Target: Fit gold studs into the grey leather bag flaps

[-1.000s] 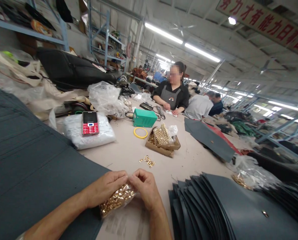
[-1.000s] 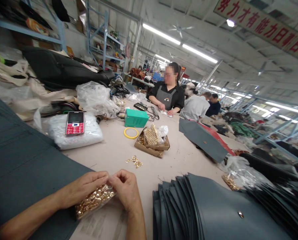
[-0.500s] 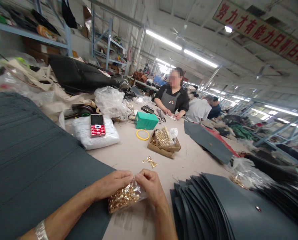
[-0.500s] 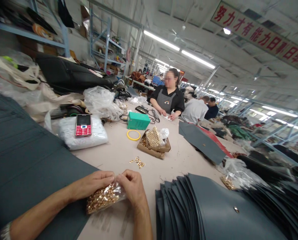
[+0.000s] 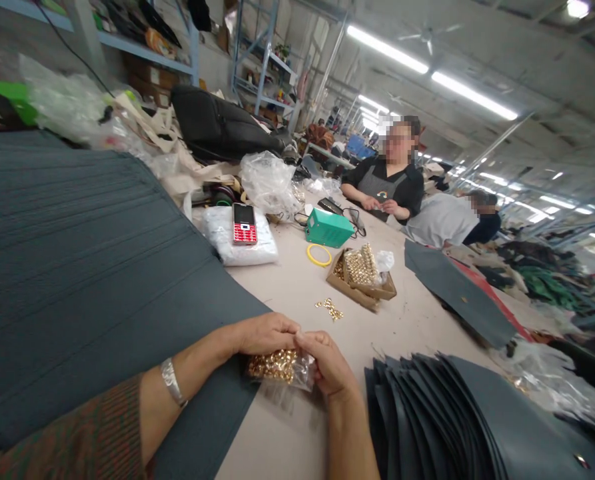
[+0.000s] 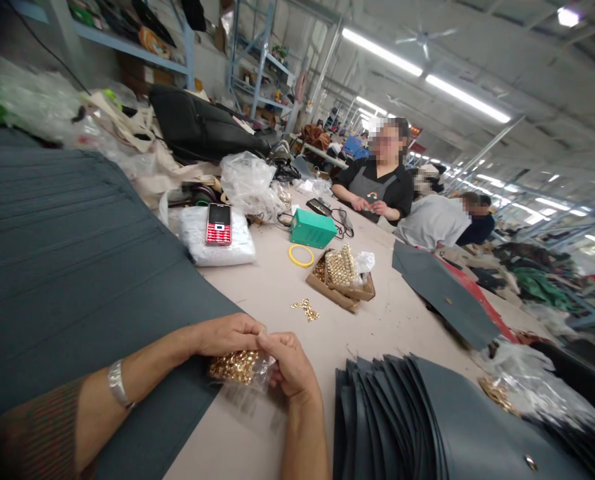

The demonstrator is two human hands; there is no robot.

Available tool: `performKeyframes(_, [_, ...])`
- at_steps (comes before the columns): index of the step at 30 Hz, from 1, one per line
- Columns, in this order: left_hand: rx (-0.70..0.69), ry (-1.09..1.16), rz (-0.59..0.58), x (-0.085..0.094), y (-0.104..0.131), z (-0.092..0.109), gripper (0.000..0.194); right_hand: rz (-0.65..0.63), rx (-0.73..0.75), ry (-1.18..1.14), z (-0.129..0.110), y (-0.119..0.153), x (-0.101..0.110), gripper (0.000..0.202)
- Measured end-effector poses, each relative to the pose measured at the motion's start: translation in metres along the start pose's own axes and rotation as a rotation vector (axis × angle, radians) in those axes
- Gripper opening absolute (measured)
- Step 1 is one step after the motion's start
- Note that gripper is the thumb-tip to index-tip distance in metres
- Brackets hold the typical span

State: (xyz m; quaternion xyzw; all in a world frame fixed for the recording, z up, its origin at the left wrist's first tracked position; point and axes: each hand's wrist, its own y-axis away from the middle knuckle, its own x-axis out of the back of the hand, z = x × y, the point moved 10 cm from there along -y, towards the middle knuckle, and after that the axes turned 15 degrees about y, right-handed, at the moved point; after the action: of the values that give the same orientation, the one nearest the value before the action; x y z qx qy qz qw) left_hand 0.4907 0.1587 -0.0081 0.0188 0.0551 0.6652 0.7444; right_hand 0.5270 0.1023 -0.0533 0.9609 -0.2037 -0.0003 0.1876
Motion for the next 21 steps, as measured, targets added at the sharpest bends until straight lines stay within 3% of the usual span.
performKeyframes(3, [-0.033,-0.015,0.049,0.004,-0.001,0.003,0.031,0.07,0.032,-0.063,-0.008,-0.001,0.002,0.053])
performKeyframes(9, [-0.069,-0.037,0.068,0.009,0.0,0.006,0.032,-0.046,-0.029,0.063,0.0,0.001,-0.009,0.062])
performKeyframes(15, [-0.09,-0.079,0.083,0.012,-0.002,0.007,0.03,0.125,0.032,-0.171,-0.002,-0.006,0.003,0.042])
performKeyframes(18, [-0.087,-0.074,0.097,0.013,-0.002,0.006,0.029,0.135,0.042,-0.2,-0.004,-0.007,0.001,0.04])
performKeyframes(21, [-0.096,-0.059,0.084,0.011,-0.002,0.007,0.026,0.092,-0.012,-0.081,0.0,-0.005,-0.002,0.048])
